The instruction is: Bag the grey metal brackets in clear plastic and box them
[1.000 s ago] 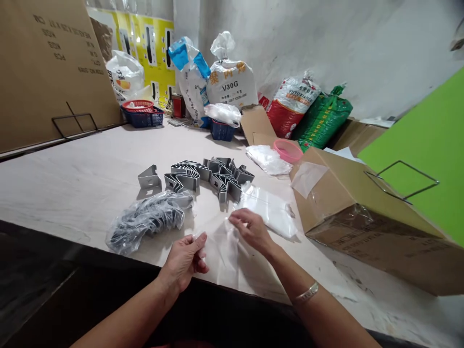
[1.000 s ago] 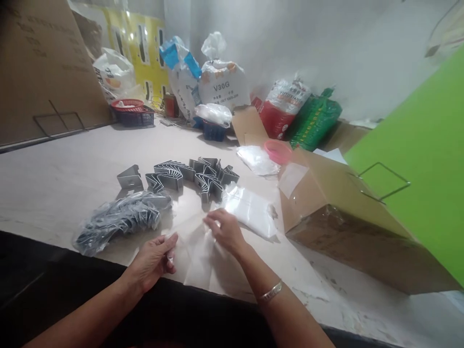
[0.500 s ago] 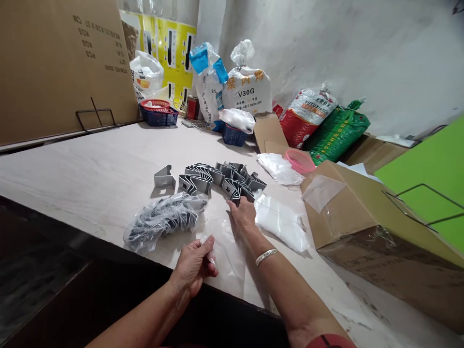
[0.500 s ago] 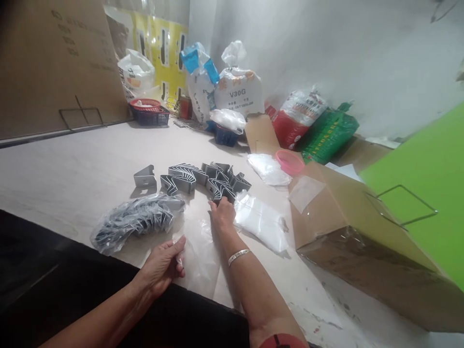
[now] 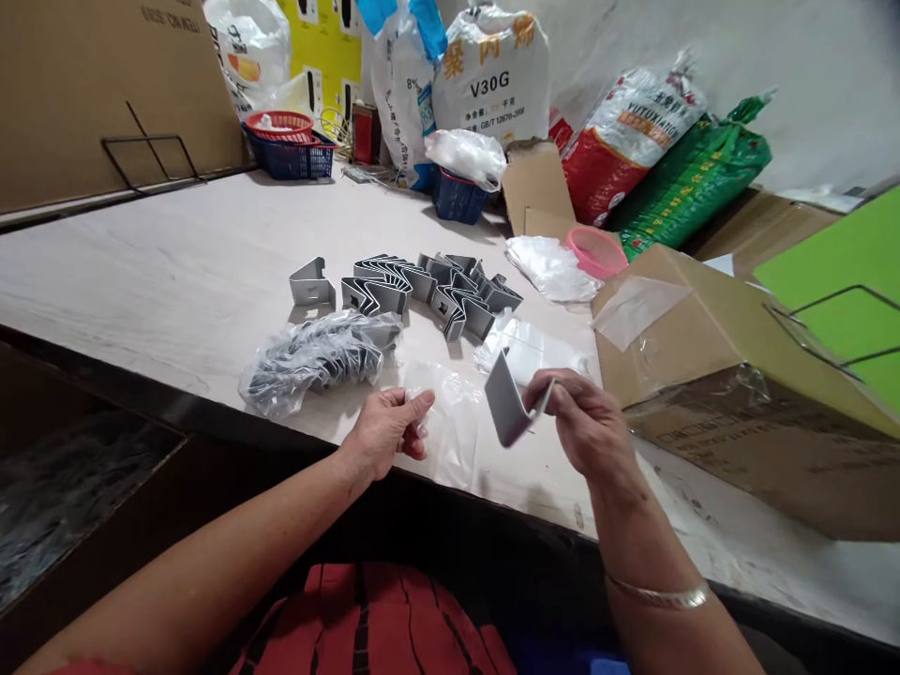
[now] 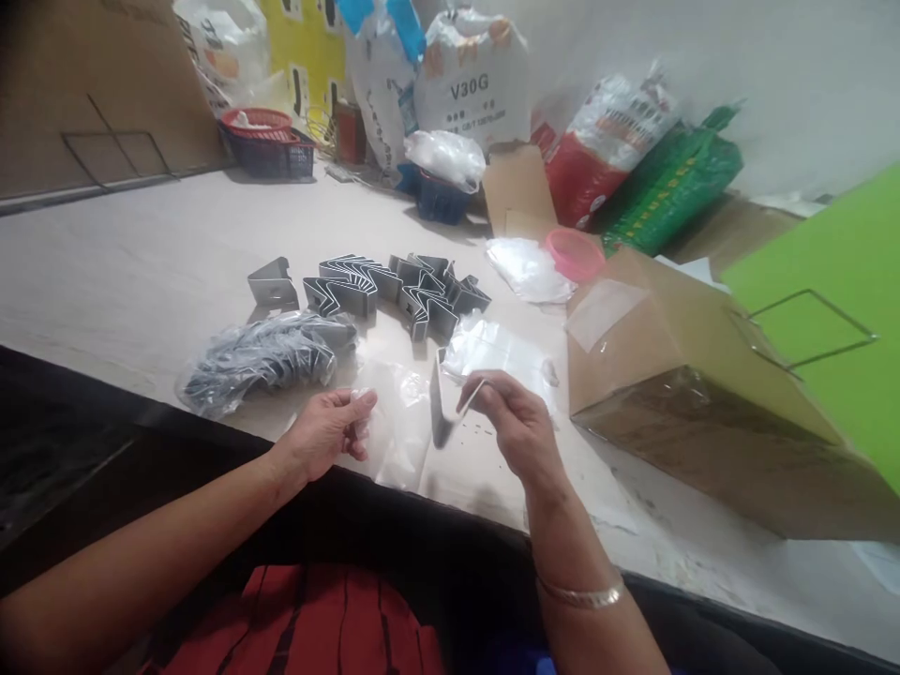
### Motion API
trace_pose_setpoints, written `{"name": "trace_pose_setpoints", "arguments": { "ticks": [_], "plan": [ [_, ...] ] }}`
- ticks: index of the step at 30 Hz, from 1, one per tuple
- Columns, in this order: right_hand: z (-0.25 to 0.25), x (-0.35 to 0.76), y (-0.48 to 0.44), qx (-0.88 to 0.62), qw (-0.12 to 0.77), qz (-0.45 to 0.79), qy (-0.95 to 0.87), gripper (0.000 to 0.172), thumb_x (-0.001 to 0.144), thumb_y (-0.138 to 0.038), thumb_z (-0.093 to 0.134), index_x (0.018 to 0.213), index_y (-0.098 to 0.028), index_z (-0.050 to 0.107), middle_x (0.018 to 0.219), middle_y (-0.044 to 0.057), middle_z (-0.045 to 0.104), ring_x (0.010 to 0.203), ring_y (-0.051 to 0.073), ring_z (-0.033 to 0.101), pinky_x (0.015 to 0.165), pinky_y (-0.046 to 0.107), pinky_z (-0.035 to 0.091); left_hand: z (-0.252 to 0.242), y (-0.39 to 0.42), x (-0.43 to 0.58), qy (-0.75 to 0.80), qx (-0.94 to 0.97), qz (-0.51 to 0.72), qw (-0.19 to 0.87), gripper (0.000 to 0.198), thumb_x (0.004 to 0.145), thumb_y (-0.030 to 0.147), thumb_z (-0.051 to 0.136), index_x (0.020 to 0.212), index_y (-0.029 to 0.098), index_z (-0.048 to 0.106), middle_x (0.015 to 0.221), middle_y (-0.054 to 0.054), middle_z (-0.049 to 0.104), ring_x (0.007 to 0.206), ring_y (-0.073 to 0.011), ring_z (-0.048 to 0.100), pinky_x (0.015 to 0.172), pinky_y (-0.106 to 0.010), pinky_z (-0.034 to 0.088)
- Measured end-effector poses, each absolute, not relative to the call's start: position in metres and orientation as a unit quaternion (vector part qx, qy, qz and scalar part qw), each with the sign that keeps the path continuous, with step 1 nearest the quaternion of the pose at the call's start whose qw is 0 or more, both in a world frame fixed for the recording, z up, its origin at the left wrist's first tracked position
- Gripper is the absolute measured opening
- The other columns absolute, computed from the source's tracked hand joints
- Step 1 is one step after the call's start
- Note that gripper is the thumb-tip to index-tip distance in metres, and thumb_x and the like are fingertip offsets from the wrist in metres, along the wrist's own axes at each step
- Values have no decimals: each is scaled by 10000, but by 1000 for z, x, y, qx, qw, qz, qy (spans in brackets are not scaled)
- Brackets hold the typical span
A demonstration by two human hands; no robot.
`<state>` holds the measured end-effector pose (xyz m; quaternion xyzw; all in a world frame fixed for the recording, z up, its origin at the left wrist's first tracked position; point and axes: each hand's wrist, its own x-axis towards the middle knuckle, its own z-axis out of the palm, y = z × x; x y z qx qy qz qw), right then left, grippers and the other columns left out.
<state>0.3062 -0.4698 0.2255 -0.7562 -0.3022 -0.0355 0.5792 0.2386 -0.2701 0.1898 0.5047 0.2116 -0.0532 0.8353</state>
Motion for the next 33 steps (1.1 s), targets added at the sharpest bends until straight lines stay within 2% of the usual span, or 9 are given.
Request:
{"name": "trace_pose_setpoints", "arguments": {
  "ticks": [2,6,9,12,19,25,28,33],
  "plan": [
    [239,286,-475,-722,566,26,-396,224,839,-375,457,762,-222,601,682,14,590,656,153,518,649,314,420,192,-271,240,194,521,-55,830,461,466,479,760,524,144,448,402,42,498,281,-64,423,308,-212,407],
    [249,263,-467,-703,481,108,-512,311,874,-408,381,762,-214,596,666,29,594,649,155,469,679,333,411,196,-275,240,176,530,-44,828,458,467,479,760,515,136,460,397,42,487,285,-56,419,303,-194,383],
    [241,265,-464,-732,444,94,-508,332,886,-398,354,745,-203,583,662,28,565,651,147,440,650,305,401,200,-277,238,172,543,-44,821,446,482,470,758,528,138,463,405,40,486,299,-67,437,301,-192,373],
    [231,274,-469,-769,413,69,-483,284,884,-354,379,762,-195,580,647,23,552,661,145,430,624,282,393,205,-276,236,173,570,-45,802,436,498,467,751,539,141,464,414,39,493,298,-75,445,299,-197,377],
    [229,278,-472,-829,286,7,-481,205,851,-202,432,754,-177,611,618,30,594,629,146,442,553,256,365,213,-286,230,142,596,-75,787,437,505,474,740,531,146,453,414,30,512,284,-77,443,289,-186,343],
    [233,279,-461,-816,294,-124,-482,209,851,-177,413,763,-172,603,698,31,658,575,128,457,628,294,370,209,-296,219,121,606,-124,776,391,545,445,725,566,139,482,433,36,509,290,-62,430,307,-185,363],
    [229,280,-457,-804,300,-109,-502,208,857,-221,432,758,-175,609,654,19,641,574,126,467,639,292,367,208,-296,216,121,611,-148,768,368,509,378,763,656,131,533,507,33,534,367,-74,495,336,-175,396],
    [213,275,-452,-781,381,-113,-482,274,867,-366,431,836,-161,611,682,32,630,608,130,474,666,300,384,204,-298,212,139,580,-174,784,405,508,322,771,771,142,522,677,15,588,476,-117,584,481,-283,519]
  ]
}}
